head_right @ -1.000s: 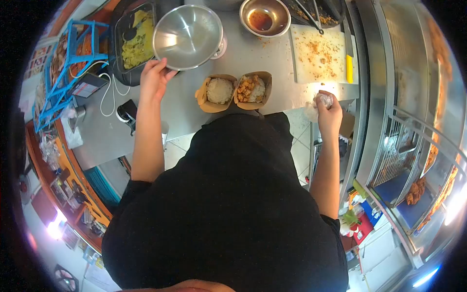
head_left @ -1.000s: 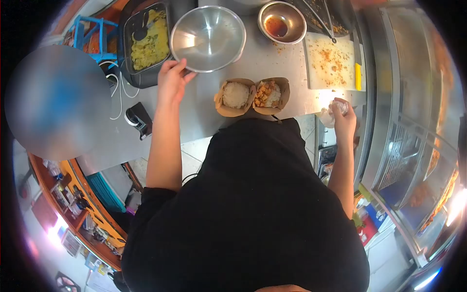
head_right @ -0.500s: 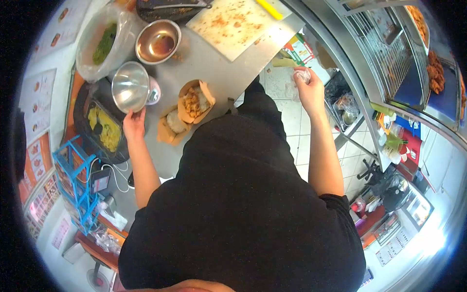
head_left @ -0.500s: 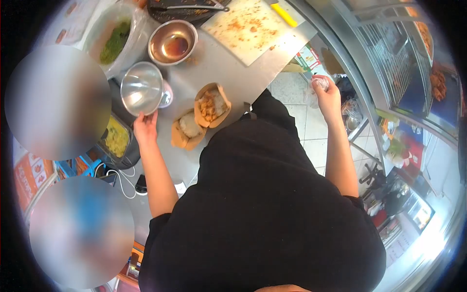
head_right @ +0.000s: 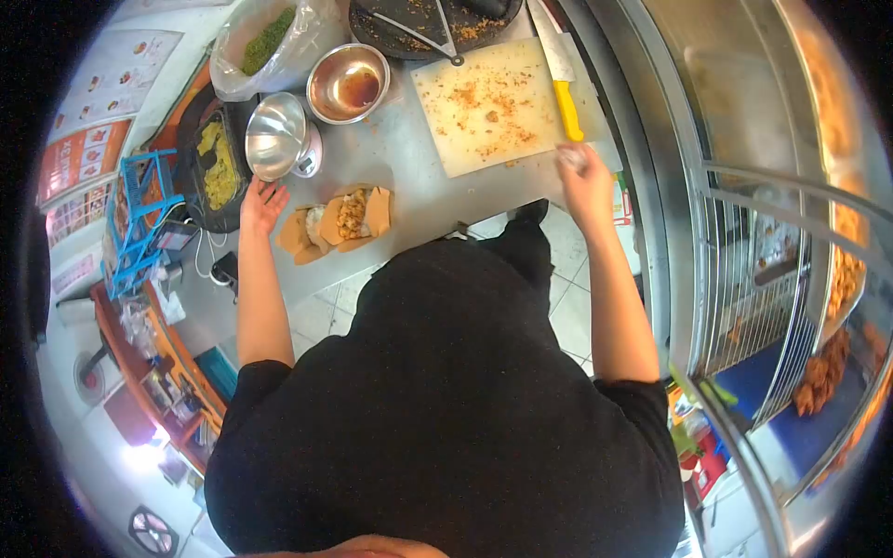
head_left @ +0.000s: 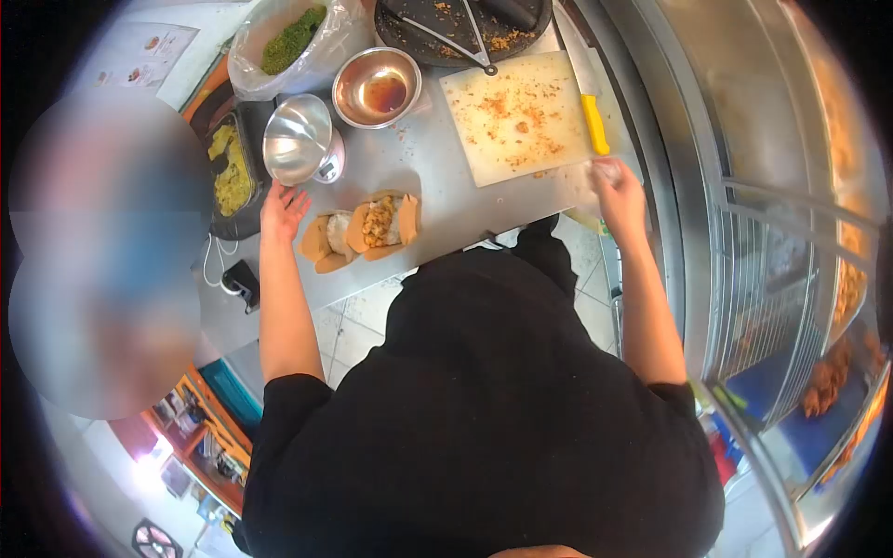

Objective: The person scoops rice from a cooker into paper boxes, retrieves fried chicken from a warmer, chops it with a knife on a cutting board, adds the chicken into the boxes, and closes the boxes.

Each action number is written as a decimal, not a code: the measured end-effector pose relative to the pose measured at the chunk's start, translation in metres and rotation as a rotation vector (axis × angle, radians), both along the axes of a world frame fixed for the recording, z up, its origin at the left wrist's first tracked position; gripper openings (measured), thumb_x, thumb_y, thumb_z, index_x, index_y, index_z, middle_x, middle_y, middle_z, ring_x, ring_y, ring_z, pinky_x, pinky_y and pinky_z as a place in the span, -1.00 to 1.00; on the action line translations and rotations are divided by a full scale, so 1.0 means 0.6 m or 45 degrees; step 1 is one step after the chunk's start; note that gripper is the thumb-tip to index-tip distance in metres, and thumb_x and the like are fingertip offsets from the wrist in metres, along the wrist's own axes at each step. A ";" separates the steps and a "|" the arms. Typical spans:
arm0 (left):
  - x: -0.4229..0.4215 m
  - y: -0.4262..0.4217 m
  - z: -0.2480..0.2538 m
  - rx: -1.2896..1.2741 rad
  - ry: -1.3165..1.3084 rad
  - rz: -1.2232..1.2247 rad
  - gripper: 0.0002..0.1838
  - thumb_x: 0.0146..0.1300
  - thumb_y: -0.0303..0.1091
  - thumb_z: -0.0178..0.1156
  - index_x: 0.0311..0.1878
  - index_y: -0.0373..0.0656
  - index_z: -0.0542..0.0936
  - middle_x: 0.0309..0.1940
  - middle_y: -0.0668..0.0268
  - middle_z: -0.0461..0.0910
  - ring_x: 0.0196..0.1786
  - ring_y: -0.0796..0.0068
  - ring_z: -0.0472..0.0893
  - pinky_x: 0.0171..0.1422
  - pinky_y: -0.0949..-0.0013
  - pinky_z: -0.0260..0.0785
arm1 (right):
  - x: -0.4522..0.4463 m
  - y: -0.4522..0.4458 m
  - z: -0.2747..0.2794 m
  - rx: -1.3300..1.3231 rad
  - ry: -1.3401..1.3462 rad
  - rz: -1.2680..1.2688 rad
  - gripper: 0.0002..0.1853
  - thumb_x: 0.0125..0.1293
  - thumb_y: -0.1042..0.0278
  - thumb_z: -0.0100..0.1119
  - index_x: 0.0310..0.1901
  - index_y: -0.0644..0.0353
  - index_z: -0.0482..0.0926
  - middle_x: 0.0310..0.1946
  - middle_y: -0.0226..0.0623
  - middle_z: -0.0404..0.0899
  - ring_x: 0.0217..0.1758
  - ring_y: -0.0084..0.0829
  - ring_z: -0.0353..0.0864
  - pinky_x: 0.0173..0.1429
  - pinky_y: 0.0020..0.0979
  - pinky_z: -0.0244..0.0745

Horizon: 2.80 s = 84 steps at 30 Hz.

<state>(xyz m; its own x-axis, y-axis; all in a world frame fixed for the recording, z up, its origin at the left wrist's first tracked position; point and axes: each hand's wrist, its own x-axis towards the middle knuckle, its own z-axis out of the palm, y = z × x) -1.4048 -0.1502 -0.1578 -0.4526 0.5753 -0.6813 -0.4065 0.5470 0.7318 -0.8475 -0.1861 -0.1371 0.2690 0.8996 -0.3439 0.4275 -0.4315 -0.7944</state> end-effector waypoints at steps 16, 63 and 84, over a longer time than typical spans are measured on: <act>0.235 -0.161 0.136 0.151 0.973 0.124 -0.73 0.35 -0.36 0.11 0.04 -0.24 0.38 0.01 0.21 0.43 0.13 0.39 0.47 0.12 0.17 0.48 | -0.041 0.181 -0.056 0.800 -0.195 0.499 -0.58 0.01 0.62 0.15 -0.01 0.19 0.56 -0.06 -0.07 0.56 0.05 -0.07 0.51 0.19 -0.23 0.42; 0.343 0.132 0.258 1.169 0.334 -0.890 -0.83 0.47 -0.38 -0.05 0.00 -0.21 0.45 -0.06 0.26 0.54 -0.11 0.52 0.56 -0.02 0.43 0.45 | 0.575 -0.178 0.446 -0.126 -1.641 -1.088 -0.63 0.36 0.16 -0.06 0.11 0.10 0.51 0.08 -0.08 0.50 0.21 -0.14 0.44 0.31 -0.11 0.28; 0.331 -0.092 0.229 0.976 0.347 -0.058 -0.85 0.37 -0.38 0.10 -0.12 -0.25 0.55 -0.21 0.25 0.63 -0.21 0.49 0.61 -0.06 0.41 0.46 | 0.805 -0.083 0.401 -0.056 -1.160 0.221 -0.32 -0.03 0.46 0.24 0.21 0.39 0.37 -0.03 0.17 0.47 0.10 -0.02 0.52 0.18 -0.19 0.45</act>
